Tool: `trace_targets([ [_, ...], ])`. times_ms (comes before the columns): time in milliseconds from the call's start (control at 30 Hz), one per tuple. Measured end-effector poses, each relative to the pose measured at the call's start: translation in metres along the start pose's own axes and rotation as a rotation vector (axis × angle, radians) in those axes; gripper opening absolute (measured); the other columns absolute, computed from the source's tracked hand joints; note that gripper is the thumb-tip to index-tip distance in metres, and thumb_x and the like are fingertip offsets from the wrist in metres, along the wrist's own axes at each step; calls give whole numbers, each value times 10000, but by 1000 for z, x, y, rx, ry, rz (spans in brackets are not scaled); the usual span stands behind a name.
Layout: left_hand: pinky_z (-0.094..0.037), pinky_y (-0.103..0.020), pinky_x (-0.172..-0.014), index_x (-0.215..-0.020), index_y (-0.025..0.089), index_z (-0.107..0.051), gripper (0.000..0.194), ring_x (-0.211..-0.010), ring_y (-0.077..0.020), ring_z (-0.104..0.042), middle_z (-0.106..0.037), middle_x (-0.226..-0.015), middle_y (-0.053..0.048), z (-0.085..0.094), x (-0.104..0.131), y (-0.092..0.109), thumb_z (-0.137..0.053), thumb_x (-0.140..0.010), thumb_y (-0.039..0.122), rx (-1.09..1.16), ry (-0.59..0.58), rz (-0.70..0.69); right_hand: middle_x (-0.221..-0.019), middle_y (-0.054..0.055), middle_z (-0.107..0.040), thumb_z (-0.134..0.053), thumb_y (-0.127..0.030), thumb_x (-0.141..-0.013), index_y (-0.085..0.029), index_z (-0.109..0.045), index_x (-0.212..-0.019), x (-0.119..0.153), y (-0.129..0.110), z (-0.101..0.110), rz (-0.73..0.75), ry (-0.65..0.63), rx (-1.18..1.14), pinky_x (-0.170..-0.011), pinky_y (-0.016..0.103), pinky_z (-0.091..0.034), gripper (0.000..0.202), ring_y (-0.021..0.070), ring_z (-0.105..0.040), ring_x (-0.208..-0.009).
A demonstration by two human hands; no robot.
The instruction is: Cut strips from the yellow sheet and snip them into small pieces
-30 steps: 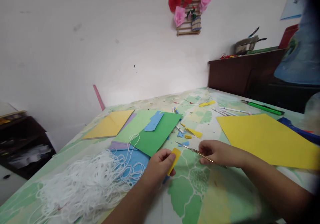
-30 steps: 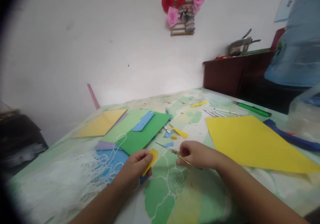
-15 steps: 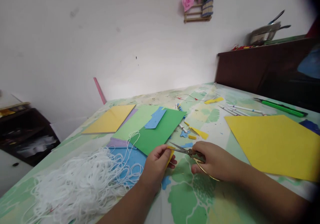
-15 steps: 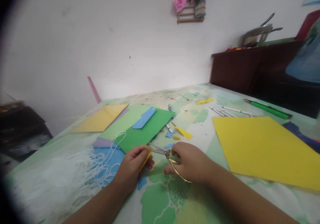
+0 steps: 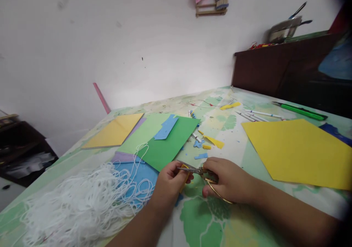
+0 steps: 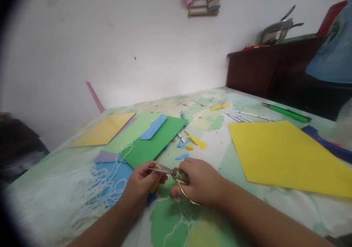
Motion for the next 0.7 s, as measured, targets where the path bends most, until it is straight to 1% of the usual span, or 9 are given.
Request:
trace_targets([
  [200, -361, -202, -515, -607, 140, -562, 103, -513, -91, -479, -549, -527, 9, -2, -1, 2, -554, -657, 230, -50, -55, -40, -728, 34, -509, -495, -575, -657, -160, -516, -766, 1, 1, 0, -4, -15, 19, -541, 242, -316, 430, 155, -449, -629],
  [367, -345, -191, -485, -559, 145, -562, 86, -479, -87, -466, -524, -479, 25, 2, -1, 2, -564, -623, 203, -95, 16, -4, -753, 38, -511, -510, -556, -654, -164, -514, -788, 4, -1, 3, 9, -24, 18, -553, 251, -327, 415, 167, -456, -657],
  [433, -341, -188, -478, -556, 149, -564, 89, -481, -88, -469, -527, -485, 25, 2, 0, 2, -562, -622, 209, -98, 25, 0, -754, 38, -511, -515, -551, -653, -163, -512, -784, 5, -1, 3, 8, -25, 17, -553, 251, -330, 409, 166, -456, -658],
  [567, -355, -197, -490, -586, 149, -575, 109, -506, -100, -489, -545, -513, 13, 3, 1, -1, -550, -640, 240, -103, 16, 5, -758, 45, -513, -503, -571, -654, -158, -515, -794, 4, -1, 2, 17, -23, 20, -564, 258, -341, 436, 170, -458, -662],
  [700, -350, -193, -484, -593, 143, -577, 110, -510, -97, -480, -547, -521, 8, 1, 1, 0, -528, -659, 216, -168, -20, -25, -773, 54, -518, -507, -582, -644, -153, -520, -808, 3, 0, 1, 18, -25, 15, -573, 261, -346, 460, 175, -462, -671],
])
Point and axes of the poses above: each hand's wrist, its own x-axis away from the middle knuckle, its own z-axis out of the back of the hand, y = z × x, the point moved 7 cm from there along -x, towards the middle knuckle
